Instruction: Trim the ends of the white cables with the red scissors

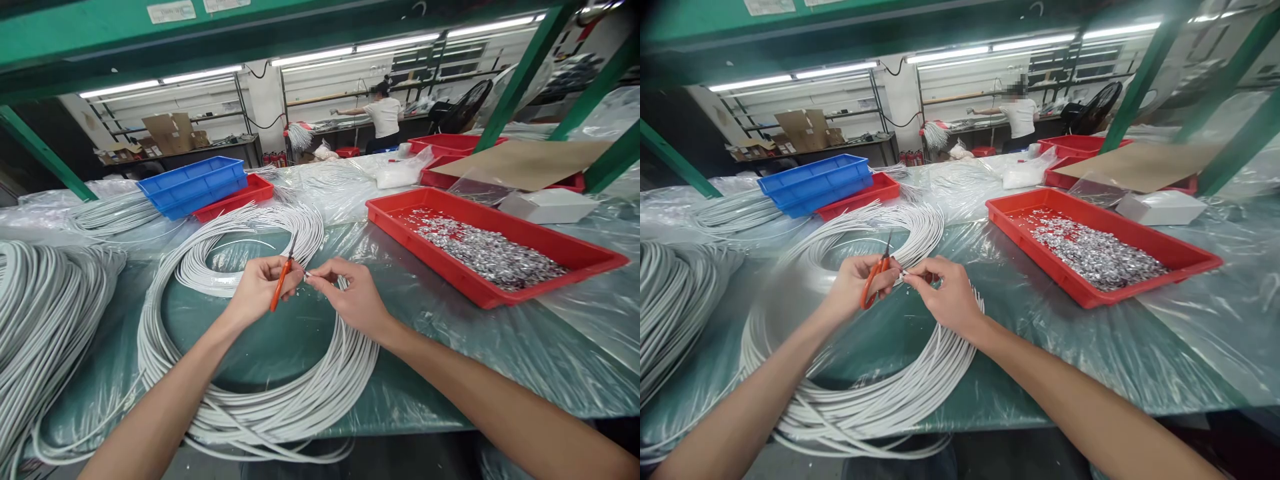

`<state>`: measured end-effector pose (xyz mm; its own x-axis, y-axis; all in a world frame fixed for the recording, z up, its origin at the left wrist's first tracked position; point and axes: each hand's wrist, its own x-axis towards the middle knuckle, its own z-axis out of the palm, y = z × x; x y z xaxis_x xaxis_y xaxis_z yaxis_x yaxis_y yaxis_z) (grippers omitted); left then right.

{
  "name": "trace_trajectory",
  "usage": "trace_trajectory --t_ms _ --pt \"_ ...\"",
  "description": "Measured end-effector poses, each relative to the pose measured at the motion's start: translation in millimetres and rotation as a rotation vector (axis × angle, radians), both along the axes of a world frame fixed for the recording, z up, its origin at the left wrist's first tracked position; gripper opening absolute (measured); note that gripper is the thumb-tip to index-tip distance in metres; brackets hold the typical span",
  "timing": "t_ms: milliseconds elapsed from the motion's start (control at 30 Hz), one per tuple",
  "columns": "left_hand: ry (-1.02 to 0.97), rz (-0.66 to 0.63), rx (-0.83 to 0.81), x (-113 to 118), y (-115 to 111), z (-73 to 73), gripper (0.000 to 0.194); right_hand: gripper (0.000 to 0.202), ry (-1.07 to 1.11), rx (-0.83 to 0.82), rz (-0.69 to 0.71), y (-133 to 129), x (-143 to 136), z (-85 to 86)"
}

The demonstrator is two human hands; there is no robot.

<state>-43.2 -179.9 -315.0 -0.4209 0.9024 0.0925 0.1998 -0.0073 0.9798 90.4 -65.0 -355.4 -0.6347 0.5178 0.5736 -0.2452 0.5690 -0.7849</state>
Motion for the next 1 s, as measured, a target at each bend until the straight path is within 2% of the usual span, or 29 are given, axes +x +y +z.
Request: trace_trajectory --t_ms 167,567,867,1000 --pt "0.01 -0.011 -0.004 0.6 -0.4 -2.0 0.015 0.013 0.038 0.139 -0.052 -1.8 0.3 1.9" --pt "0.099 -0.009 -0.043 1.2 -0.5 -1.4 0.014 0.016 0.008 0.233 -0.072 -4.4 1.7 3.0" --pt "0.064 -0.01 -0.039 0.4 -0.4 -1.3 0.021 0.018 -0.069 0.023 0.043 -2.7 1.4 4.1" --pt "0.02 -0.022 -0.036 -0.4 -0.2 -0.4 0.022 0.016 -0.046 0.02 0.016 -2.7 1.5 3.7"
